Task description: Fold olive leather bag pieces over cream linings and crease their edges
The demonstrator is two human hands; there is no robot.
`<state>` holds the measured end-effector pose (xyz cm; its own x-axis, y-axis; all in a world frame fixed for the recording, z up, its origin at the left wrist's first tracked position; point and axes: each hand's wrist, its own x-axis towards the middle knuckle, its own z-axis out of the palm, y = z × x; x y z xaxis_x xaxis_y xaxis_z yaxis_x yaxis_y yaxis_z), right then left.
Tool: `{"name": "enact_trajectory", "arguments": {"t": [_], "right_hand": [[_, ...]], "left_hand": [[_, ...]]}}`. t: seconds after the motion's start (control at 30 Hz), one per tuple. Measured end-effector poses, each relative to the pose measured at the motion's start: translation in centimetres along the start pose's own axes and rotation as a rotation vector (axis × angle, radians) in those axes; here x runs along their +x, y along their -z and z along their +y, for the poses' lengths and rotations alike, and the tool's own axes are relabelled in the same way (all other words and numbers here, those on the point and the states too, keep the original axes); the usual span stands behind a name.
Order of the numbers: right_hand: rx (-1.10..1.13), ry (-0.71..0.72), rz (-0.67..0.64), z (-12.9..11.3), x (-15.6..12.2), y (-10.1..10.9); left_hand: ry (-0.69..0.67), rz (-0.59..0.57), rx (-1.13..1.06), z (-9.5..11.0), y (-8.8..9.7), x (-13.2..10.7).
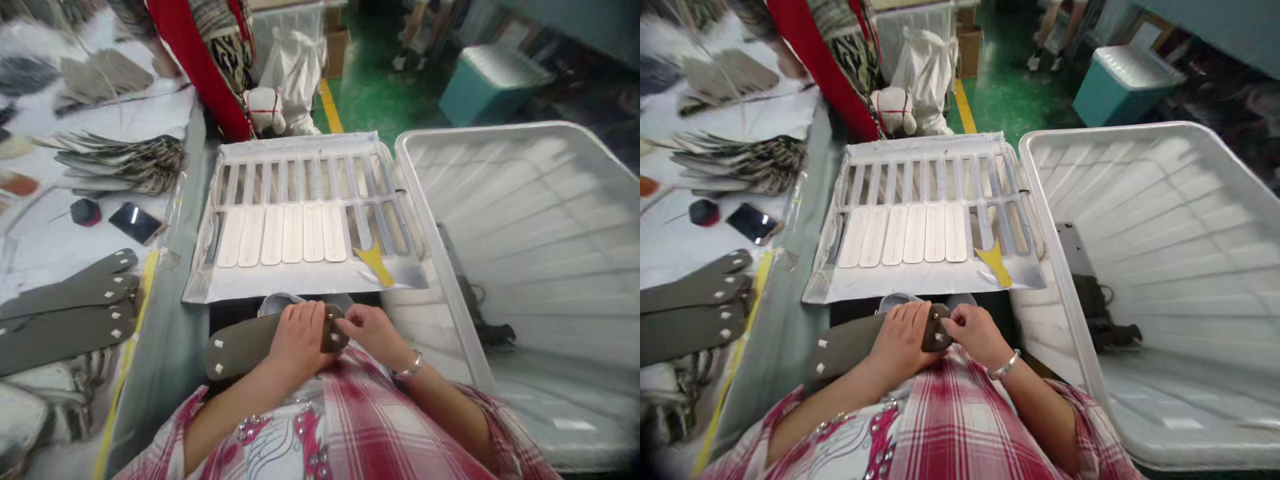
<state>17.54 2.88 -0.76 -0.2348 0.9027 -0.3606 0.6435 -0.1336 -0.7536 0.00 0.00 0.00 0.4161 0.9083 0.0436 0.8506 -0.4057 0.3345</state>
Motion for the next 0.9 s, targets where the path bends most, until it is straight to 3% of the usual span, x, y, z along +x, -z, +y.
{"name": "enact_trajectory", "arguments": {"t": [0.13, 0.3, 0.5, 0.67, 0.9], "right_hand": [[0.035, 0.024, 0.028, -0.1, -0.3, -0.4], [0.155, 0.021, 0.017, 0.4, -0.3, -0.4], [0.195, -0.076, -0.12, 0.1, -0.8, 0.0], [0.092, -0.098, -0.084, -0.5, -1.3, 0.2], [-0.179, -0.026, 0.007, -1.9, -2.2, 0.5]], "left_hand": [[-0.21, 0.06, -0.031, -0.4, 1.3, -1.9], [-0.281, 0.028, -0.121, -0.6, 1.4, -2.3], [-0.222, 0.029, -0.174, -0.6, 1.2, -1.7], [-0.107, -0.016, -0.157, -0.2, 1.4, -0.4], [-0.079, -0.067, -0.168, 0.1, 1.3, 0.4]]}}
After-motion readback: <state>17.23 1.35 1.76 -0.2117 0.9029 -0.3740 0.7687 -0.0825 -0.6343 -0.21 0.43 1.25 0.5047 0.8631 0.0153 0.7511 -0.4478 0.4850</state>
